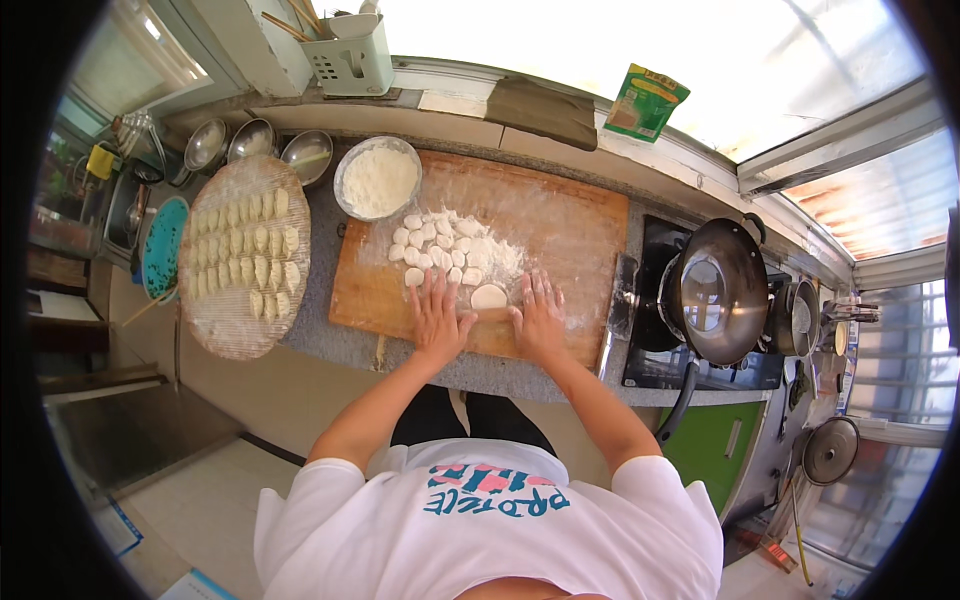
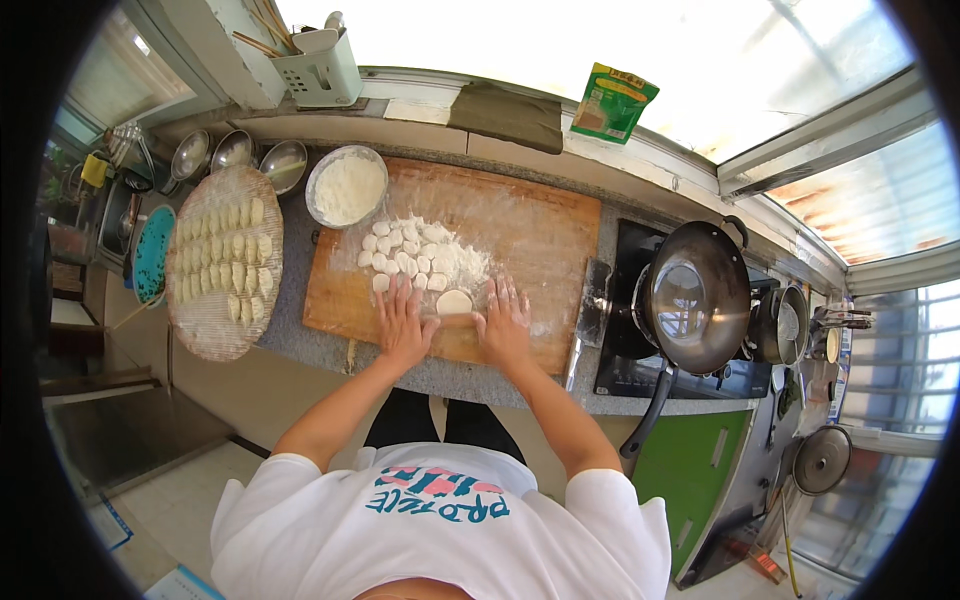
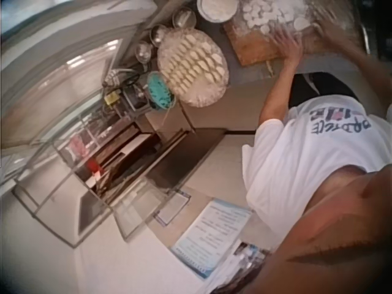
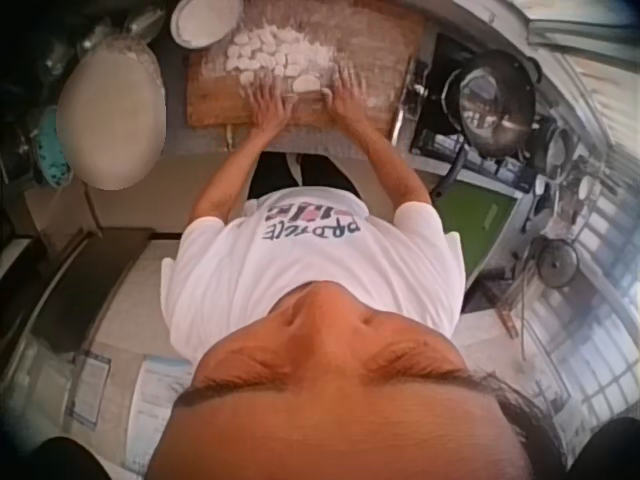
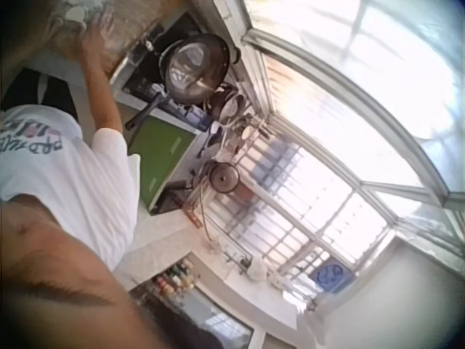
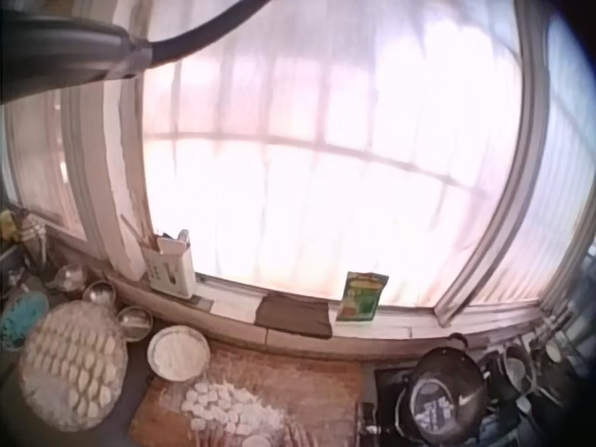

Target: The person rolls small dough pieces into flat circular discs using a wooden rolling pin on a floured wooden board. The person repeatedly picks up dough balls, flattens them, and places them back on the board. A tray of prepared dumplings is visible to the left.

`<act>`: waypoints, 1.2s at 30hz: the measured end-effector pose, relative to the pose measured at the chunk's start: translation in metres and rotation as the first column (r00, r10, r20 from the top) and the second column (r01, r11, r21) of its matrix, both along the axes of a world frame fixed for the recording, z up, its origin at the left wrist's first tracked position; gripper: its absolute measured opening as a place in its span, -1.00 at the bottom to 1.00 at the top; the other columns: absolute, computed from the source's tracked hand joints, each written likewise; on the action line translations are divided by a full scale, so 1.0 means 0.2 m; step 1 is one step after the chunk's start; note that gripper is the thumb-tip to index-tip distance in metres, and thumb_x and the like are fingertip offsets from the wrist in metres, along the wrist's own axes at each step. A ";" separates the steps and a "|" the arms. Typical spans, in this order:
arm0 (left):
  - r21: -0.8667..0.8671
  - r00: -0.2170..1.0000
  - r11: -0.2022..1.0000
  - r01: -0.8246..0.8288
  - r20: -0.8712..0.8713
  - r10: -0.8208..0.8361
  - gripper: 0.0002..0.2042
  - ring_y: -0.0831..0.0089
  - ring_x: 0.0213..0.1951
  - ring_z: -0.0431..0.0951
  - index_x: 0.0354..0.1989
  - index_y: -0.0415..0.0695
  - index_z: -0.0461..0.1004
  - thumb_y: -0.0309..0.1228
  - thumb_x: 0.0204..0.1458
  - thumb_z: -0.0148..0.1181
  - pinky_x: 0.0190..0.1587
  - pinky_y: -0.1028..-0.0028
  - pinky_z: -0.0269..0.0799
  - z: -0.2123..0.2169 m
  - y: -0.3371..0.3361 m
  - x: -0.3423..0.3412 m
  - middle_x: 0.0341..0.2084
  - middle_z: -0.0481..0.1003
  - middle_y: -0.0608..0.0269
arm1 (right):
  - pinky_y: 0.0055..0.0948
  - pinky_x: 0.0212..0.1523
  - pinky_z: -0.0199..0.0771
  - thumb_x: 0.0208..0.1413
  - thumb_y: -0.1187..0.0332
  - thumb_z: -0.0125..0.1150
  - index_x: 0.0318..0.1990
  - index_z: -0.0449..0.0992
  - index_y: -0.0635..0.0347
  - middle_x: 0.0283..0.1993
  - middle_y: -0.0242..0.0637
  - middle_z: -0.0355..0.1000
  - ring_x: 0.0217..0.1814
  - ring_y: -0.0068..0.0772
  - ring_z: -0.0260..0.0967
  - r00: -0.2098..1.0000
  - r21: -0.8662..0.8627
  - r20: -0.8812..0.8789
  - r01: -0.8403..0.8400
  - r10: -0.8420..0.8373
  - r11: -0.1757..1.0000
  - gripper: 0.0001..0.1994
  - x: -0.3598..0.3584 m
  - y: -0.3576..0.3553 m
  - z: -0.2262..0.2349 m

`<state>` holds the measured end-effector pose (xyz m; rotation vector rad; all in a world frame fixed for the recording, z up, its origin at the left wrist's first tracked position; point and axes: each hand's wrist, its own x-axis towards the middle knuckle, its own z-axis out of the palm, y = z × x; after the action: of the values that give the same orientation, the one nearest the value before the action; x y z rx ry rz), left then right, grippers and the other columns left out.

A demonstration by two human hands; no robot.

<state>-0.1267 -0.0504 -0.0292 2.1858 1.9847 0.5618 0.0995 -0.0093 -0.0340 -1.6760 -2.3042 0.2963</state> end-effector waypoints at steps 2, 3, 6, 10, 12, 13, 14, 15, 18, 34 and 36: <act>0.016 1.000 1.000 -0.027 -0.011 0.027 -0.25 -0.07 0.54 -0.21 0.35 -0.29 0.19 0.00 0.12 0.23 0.51 -0.15 -0.43 0.01 0.17 -0.02 0.47 0.01 -0.09 | 0.19 0.53 -0.14 0.25 0.00 0.14 0.46 0.15 0.25 0.54 0.00 0.08 0.60 0.01 -0.03 0.999 0.027 -0.029 0.032 -0.031 0.999 -0.26 -0.05 0.15 0.03; 0.024 0.998 0.998 -0.050 -0.033 0.051 -0.26 -0.06 0.54 -0.20 0.31 -0.29 0.23 0.03 0.11 0.23 0.51 -0.15 -0.41 0.01 0.24 -0.03 0.45 0.05 -0.08 | 0.18 0.52 -0.12 0.26 0.01 0.12 0.47 0.14 0.24 0.54 -0.01 0.08 0.60 0.00 -0.03 0.999 0.037 -0.012 0.040 -0.039 0.999 -0.27 -0.06 0.17 0.03; 0.003 0.996 0.996 0.085 0.027 -0.086 -0.31 0.00 0.53 -0.11 0.23 -0.27 0.32 0.01 0.08 0.28 0.50 -0.18 -0.35 0.02 0.18 -0.06 0.36 0.17 -0.07 | 0.14 0.51 -0.07 0.29 0.03 0.09 0.47 0.13 0.23 0.54 -0.02 0.08 0.61 -0.01 -0.05 0.998 0.023 0.046 0.048 -0.049 0.999 -0.29 -0.06 0.13 0.03; 0.020 0.983 0.983 0.184 0.026 -0.184 -0.47 0.09 0.46 0.10 0.03 -0.18 0.47 -0.12 -0.04 0.42 0.48 -0.22 -0.22 -0.02 -0.05 -0.08 0.18 0.33 0.05 | 0.11 0.51 -0.04 0.29 0.09 0.10 0.44 0.19 0.24 0.50 -0.03 0.13 0.58 0.02 -0.01 0.998 -0.072 0.029 -0.056 0.058 0.996 -0.34 -0.06 -0.14 0.03; 0.063 0.987 0.985 0.161 0.006 -0.162 -0.55 0.13 0.42 0.19 -0.07 -0.13 0.53 -0.20 -0.11 0.47 0.47 -0.25 -0.16 -0.04 -0.08 -0.06 0.10 0.39 0.11 | 0.11 0.50 -0.02 0.28 0.12 0.11 0.40 0.26 0.26 0.46 -0.02 0.18 0.55 0.03 0.03 0.992 -0.106 -0.027 -0.122 0.120 0.987 -0.39 -0.10 -0.15 0.04; 0.065 0.987 0.985 0.161 0.009 -0.161 -0.57 0.13 0.41 0.21 -0.10 -0.12 0.54 -0.22 -0.13 0.48 0.46 -0.26 -0.15 -0.03 -0.09 -0.04 0.08 0.40 0.12 | 0.11 0.50 -0.01 0.28 0.14 0.12 0.37 0.30 0.27 0.44 -0.01 0.20 0.54 0.04 0.05 0.989 -0.121 -0.050 -0.145 0.140 0.982 -0.41 -0.12 -0.12 0.05; 0.066 0.987 0.985 0.161 0.012 -0.162 -0.59 0.13 0.40 0.22 -0.12 -0.10 0.55 -0.23 -0.15 0.48 0.46 -0.27 -0.14 -0.02 -0.11 -0.02 0.07 0.41 0.14 | 0.11 0.49 0.00 0.27 0.16 0.13 0.34 0.33 0.28 0.42 -0.01 0.23 0.52 0.05 0.08 0.985 -0.135 -0.072 -0.168 0.159 0.976 -0.44 -0.13 -0.08 0.05; 0.066 0.988 0.986 0.154 0.012 -0.155 -0.60 0.14 0.39 0.24 -0.15 -0.09 0.55 -0.25 -0.17 0.49 0.45 -0.29 -0.14 -0.02 -0.13 -0.02 0.06 0.42 0.15 | 0.11 0.49 0.00 0.26 0.17 0.14 0.32 0.36 0.27 0.40 0.00 0.25 0.50 0.05 0.10 0.984 -0.222 -0.075 -0.173 0.160 0.960 -0.46 -0.14 -0.06 0.10; 0.075 0.994 0.992 0.102 0.039 -0.105 -0.61 0.14 0.38 0.25 -0.17 -0.09 0.55 -0.25 -0.18 0.50 0.44 -0.32 -0.15 -0.02 -0.19 0.00 0.03 0.43 0.16 | 0.12 0.49 0.01 0.25 0.15 0.16 0.30 0.39 0.23 0.38 -0.01 0.27 0.47 0.04 0.14 0.987 -0.343 -0.052 -0.162 0.154 0.925 -0.46 -0.09 -0.08 0.22; -0.002 0.999 1.000 -0.005 0.040 0.005 -0.32 -0.07 0.54 -0.24 0.27 -0.29 0.30 0.01 0.15 0.21 0.48 -0.26 -0.43 -0.02 0.05 0.03 0.44 0.02 -0.12 | 0.20 0.54 -0.20 0.29 -0.01 0.07 0.47 0.14 0.24 0.53 -0.03 0.11 0.61 -0.05 -0.05 0.998 -0.025 0.064 -0.010 0.012 1.000 -0.28 -0.01 -0.02 0.04; -0.021 0.996 0.999 0.050 0.078 -0.048 -0.40 -0.06 0.52 -0.12 0.17 -0.23 0.38 -0.07 0.07 0.33 0.47 -0.27 -0.38 -0.01 -0.04 0.01 0.36 0.13 -0.09 | 0.20 0.53 -0.16 0.29 0.01 0.07 0.46 0.16 0.26 0.51 -0.04 0.13 0.60 -0.04 -0.03 0.998 -0.082 0.042 -0.036 0.040 0.996 -0.30 -0.02 -0.10 0.06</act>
<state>-0.1247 -0.0591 -0.0307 2.1588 1.8845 0.6046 0.0946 -0.0294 -0.0212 -1.6940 -2.3879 0.3693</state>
